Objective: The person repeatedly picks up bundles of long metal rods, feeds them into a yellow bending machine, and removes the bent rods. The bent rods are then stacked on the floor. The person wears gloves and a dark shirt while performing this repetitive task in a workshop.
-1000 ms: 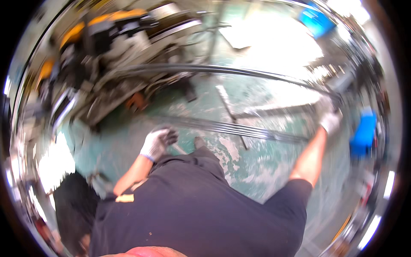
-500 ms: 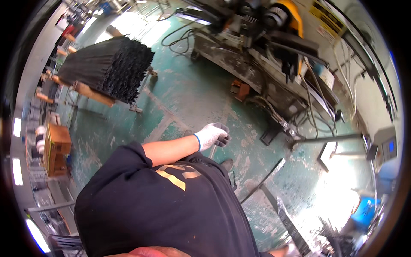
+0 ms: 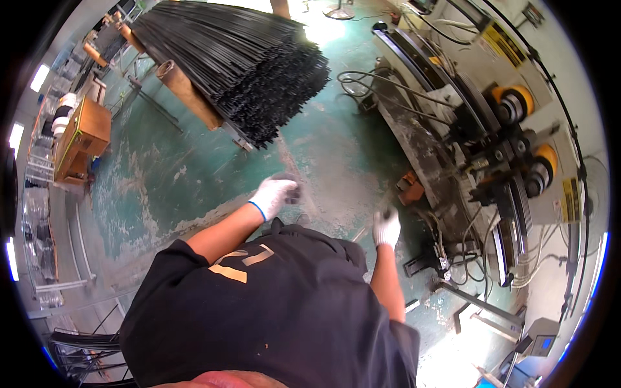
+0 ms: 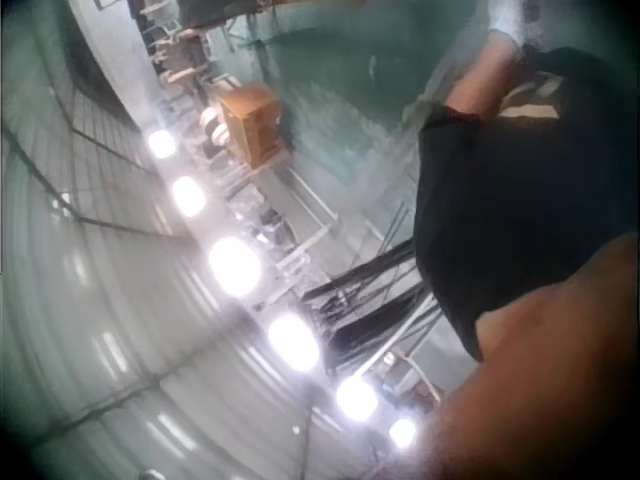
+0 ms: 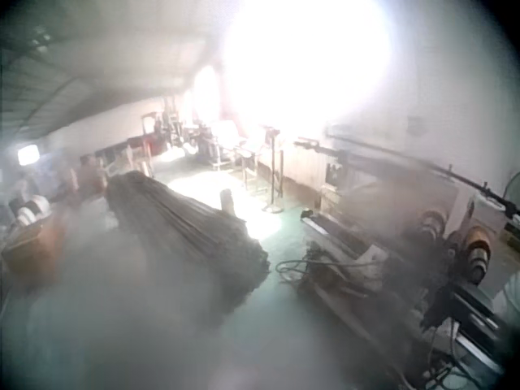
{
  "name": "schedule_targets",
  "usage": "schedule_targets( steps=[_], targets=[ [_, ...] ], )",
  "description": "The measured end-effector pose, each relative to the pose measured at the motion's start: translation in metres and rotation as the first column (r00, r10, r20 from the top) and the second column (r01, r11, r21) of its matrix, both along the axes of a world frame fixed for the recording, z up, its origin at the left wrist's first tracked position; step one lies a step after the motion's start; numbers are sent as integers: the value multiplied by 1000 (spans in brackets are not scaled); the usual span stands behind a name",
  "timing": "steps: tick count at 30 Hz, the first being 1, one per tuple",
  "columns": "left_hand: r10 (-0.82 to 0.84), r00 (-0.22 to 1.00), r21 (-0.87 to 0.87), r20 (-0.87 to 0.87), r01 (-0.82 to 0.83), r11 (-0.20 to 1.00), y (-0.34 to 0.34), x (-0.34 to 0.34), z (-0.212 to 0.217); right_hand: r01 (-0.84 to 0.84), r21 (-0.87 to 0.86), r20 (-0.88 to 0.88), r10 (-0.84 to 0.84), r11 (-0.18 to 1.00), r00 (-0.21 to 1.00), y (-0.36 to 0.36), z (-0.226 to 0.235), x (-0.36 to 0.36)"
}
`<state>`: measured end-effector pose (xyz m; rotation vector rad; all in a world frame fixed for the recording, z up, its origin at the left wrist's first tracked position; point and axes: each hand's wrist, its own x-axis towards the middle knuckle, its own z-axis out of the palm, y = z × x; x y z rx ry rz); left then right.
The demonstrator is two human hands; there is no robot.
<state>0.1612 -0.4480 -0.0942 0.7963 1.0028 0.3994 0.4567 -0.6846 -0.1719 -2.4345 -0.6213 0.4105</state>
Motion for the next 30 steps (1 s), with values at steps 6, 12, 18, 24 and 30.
schedule_targets(
  steps=[6, 12, 18, 24, 30],
  targets=[
    [464, 884, -137, -51, -467, 874, 92, -104, 1, -482, 144, 182, 456, 864, 871, 294, 136, -37],
    [706, 708, -311, -16, -674, 670, 118, -144, -29, -754, 83, 361, 686, 651, 632, 538, 174, -111],
    [788, 614, -320, -51, -757, 569, 188, -173, -45, -718, -158, 524, 674, 678, 521, 729, 144, -159],
    [843, 537, -98, 31, -838, 537, 305, -174, 21, -708, -374, 449, 785, 599, 427, 804, 125, -181],
    [849, 520, -233, 91, -818, 526, 354, -148, 22, -853, -357, 179, 924, 380, 337, 827, 155, -163]
  ],
)
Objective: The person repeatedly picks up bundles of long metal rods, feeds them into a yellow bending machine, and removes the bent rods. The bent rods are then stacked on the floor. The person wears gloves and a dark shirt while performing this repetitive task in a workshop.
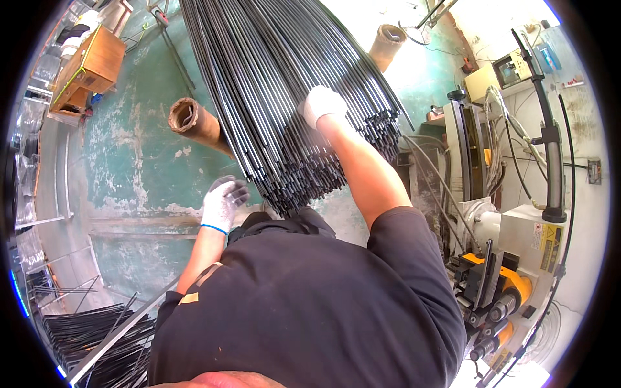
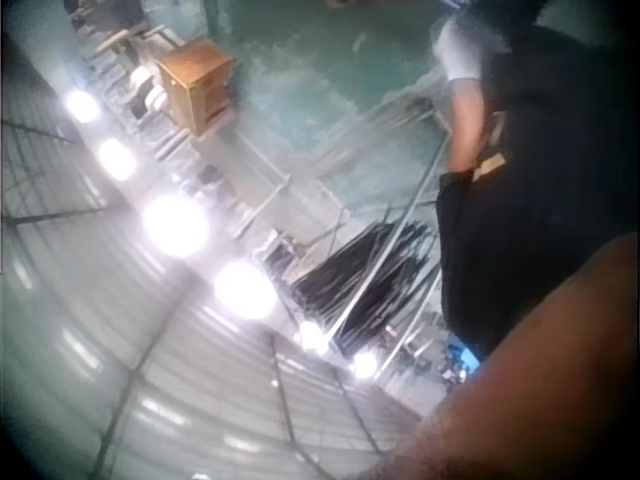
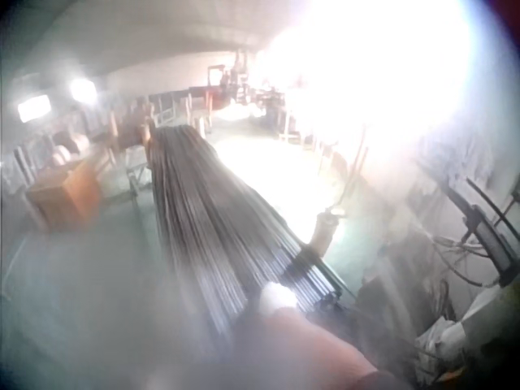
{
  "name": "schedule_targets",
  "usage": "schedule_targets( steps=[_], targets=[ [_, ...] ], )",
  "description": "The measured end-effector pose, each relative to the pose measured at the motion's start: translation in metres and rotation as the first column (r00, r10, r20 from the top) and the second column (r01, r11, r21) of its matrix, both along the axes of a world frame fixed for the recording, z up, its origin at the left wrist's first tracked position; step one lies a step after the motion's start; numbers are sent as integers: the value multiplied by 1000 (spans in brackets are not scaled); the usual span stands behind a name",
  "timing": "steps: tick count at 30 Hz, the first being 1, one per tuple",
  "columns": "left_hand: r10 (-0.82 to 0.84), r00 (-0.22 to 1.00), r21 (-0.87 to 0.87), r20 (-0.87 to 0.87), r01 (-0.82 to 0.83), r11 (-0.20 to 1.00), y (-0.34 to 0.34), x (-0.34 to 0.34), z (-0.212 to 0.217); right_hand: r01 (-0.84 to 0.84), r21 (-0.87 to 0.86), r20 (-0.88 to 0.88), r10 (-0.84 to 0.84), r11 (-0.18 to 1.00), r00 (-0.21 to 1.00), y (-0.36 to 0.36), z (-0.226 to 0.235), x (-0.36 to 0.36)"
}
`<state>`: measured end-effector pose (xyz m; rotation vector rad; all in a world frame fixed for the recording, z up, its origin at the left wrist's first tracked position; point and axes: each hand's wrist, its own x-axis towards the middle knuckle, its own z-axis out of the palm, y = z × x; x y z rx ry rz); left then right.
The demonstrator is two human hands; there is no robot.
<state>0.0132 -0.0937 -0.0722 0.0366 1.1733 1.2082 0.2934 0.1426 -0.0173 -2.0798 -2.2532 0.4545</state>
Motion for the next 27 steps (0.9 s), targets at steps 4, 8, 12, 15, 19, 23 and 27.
schedule_targets(
  steps=[4, 8, 12, 15, 19, 23, 27],
  targets=[
    [-132, 991, -14, 8, 132, 991, 17, 13, 11, 27, -3, -6, -27, 1000, 1000, -1, 13, 0],
    [-231, 973, -14, -30, 230, 973, 27, -2, 33, -56, -51, 21, 57, 997, 998, 16, 21, 7],
    [-268, 952, 24, -150, 275, 961, 31, -23, 47, -165, -98, -379, 117, 981, 918, 11, 37, 28],
    [-283, 944, 32, -170, 293, 956, 32, -36, 51, -339, 17, -482, 305, 941, 822, 15, 11, 46],
    [-333, 921, 73, -204, 353, 933, 32, -42, 51, 81, -386, -414, -251, 919, 875, 11, 31, 16],
    [-438, 872, 137, -221, 472, 871, 40, -25, 63, 177, -435, -509, -403, 883, 761, -6, 29, 21],
    [-549, 815, 163, -183, 576, 801, 63, 1, 79, 254, -333, -252, -345, 908, 904, -53, 78, 4]
  ],
)
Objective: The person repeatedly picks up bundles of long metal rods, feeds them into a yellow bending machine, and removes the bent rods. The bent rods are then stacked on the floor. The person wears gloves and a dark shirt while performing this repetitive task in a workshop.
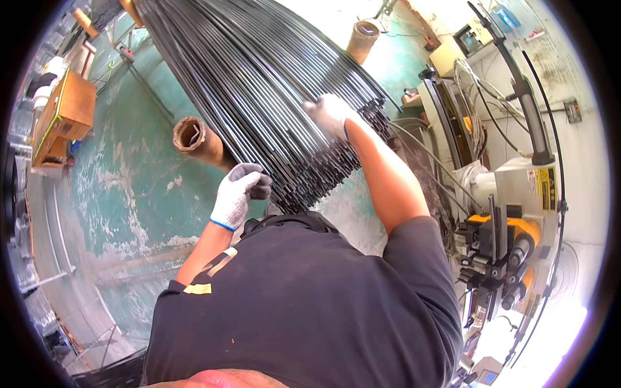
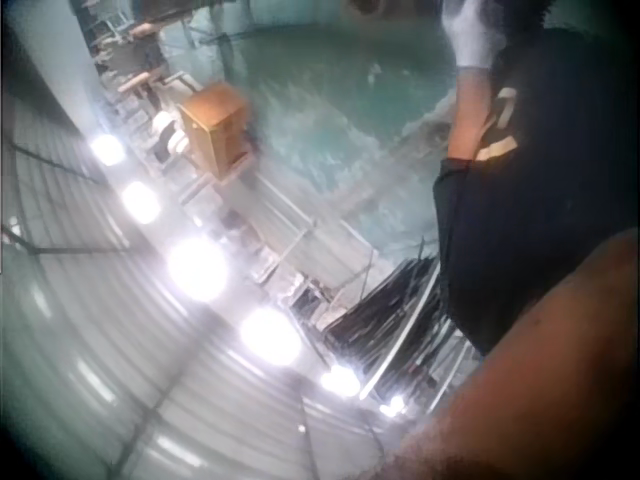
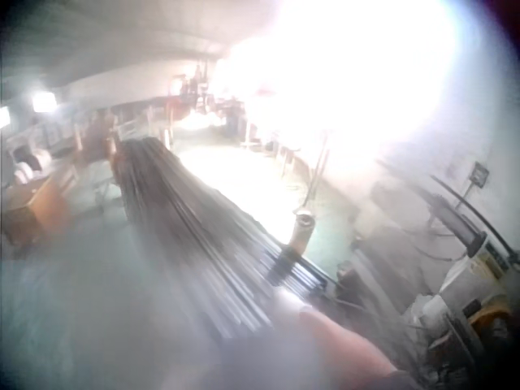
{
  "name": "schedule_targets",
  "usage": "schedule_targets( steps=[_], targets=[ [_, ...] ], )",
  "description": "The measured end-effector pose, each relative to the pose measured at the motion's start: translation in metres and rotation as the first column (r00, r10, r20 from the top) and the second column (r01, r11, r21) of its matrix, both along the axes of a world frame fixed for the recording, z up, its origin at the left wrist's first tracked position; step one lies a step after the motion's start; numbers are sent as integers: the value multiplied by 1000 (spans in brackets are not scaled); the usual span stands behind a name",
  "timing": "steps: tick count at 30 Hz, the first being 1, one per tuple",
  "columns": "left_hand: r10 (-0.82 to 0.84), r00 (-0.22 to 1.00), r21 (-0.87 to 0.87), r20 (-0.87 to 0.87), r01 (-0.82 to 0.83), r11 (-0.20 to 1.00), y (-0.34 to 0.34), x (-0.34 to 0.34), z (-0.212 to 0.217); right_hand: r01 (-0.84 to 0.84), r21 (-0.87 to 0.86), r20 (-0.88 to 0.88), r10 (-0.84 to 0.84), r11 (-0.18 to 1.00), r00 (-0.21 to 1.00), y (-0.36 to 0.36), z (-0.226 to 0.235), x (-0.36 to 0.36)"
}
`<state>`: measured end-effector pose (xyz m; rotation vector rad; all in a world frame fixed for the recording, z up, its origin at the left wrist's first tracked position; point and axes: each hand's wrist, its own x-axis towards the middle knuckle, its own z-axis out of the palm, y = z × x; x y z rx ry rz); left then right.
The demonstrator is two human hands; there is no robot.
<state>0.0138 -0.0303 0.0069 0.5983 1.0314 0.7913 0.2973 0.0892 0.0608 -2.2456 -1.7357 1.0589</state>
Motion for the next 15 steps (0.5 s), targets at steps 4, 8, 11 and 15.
schedule_targets(
  steps=[4, 8, 11, 15],
  targets=[
    [-19, 996, 50, 84, 15, 999, 37, 23, -10, -19, -31, -9, 19, 999, 1000, -96, 30, 1],
    [16, 966, -52, 259, -2, 999, 88, 56, -16, 7, -3, 145, -7, 1000, 989, -248, 27, 33],
    [-16, 920, -86, 391, 54, 995, 125, 72, -31, 219, -93, 289, -184, 971, 940, -367, 57, 43],
    [124, 743, -211, 658, 24, 977, 158, 87, -48, 526, -38, 349, -482, 850, 804, -567, 25, 76]
  ],
)
